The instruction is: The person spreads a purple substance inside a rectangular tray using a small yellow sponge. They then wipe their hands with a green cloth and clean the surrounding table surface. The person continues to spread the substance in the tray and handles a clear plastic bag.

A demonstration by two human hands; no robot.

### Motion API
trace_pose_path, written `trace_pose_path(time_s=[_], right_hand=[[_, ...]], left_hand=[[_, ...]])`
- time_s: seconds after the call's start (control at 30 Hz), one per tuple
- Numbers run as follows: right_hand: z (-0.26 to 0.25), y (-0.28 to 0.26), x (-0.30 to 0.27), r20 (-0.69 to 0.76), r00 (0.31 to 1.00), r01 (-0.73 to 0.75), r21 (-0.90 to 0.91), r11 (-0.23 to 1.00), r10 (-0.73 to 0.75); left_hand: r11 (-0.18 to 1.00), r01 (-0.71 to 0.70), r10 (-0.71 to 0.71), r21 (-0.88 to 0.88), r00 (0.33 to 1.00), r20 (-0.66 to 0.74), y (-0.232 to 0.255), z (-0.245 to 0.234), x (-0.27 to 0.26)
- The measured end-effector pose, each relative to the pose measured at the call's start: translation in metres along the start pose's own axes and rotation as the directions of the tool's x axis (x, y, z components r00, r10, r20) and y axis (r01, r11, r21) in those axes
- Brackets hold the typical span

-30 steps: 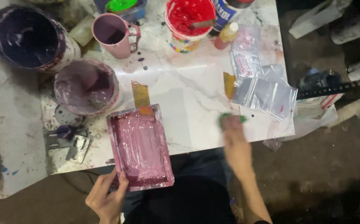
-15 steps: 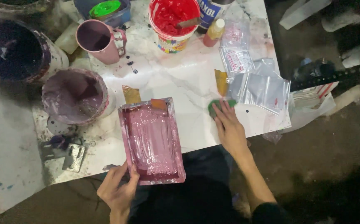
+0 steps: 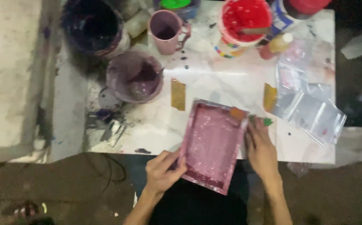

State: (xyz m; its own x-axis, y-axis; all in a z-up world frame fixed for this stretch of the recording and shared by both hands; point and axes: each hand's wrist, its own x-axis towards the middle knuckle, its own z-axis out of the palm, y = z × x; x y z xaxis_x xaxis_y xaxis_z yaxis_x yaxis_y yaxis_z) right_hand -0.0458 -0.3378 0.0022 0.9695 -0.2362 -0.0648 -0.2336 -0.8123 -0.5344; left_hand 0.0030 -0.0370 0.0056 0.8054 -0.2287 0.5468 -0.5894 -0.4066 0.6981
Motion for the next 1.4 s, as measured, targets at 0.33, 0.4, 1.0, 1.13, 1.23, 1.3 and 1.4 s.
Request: trace_pose_path(time_s=[0.33,0.4,1.0,1.13,1.23,1.3,1.4], right_hand=[[0.138,-0.058,0.018,0.265,0.927,0.318,-0.181,0.931,-0.265],[0.157,-0.099,0.004,0.254,0.903,0.396,-0.187,0.899,-0.345],[0.145,-0.133,0.071,0.275,0.873,0.482,-0.354,0.801,-0.404],[0.144,-0.113,0.128,0.114,0.870,0.491,-0.272,0.827,-0.479],[0.145,-0.110,0.175,0.061,0.834,0.544,-0.255,0.800,-0.548],[0.156,-0.108,0.191,0.037,0.835,0.534,-0.301,0.790,-0.550],[0.211,-0.098,0.190,-0.467,0.653,0.615,-0.134,0.777,-0.597]], left_hand=[[0.957,-0.253,0.260,0.140,0.965,-0.034,0.042,-0.008,0.025],[0.997,-0.025,0.022,-0.079,0.999,-0.028,0.045,-0.005,0.021],[1.000,0.004,-0.005,-0.027,0.998,-0.056,0.050,-0.014,0.032],[0.985,-0.167,0.167,0.036,0.986,-0.016,0.044,-0.023,0.034],[0.994,-0.096,0.099,0.055,0.993,-0.059,0.042,-0.028,0.037],[1.000,-0.025,0.025,-0.007,0.999,-0.046,0.040,-0.028,0.030],[1.000,0.014,-0.012,0.028,0.997,-0.073,0.039,-0.032,0.025]])
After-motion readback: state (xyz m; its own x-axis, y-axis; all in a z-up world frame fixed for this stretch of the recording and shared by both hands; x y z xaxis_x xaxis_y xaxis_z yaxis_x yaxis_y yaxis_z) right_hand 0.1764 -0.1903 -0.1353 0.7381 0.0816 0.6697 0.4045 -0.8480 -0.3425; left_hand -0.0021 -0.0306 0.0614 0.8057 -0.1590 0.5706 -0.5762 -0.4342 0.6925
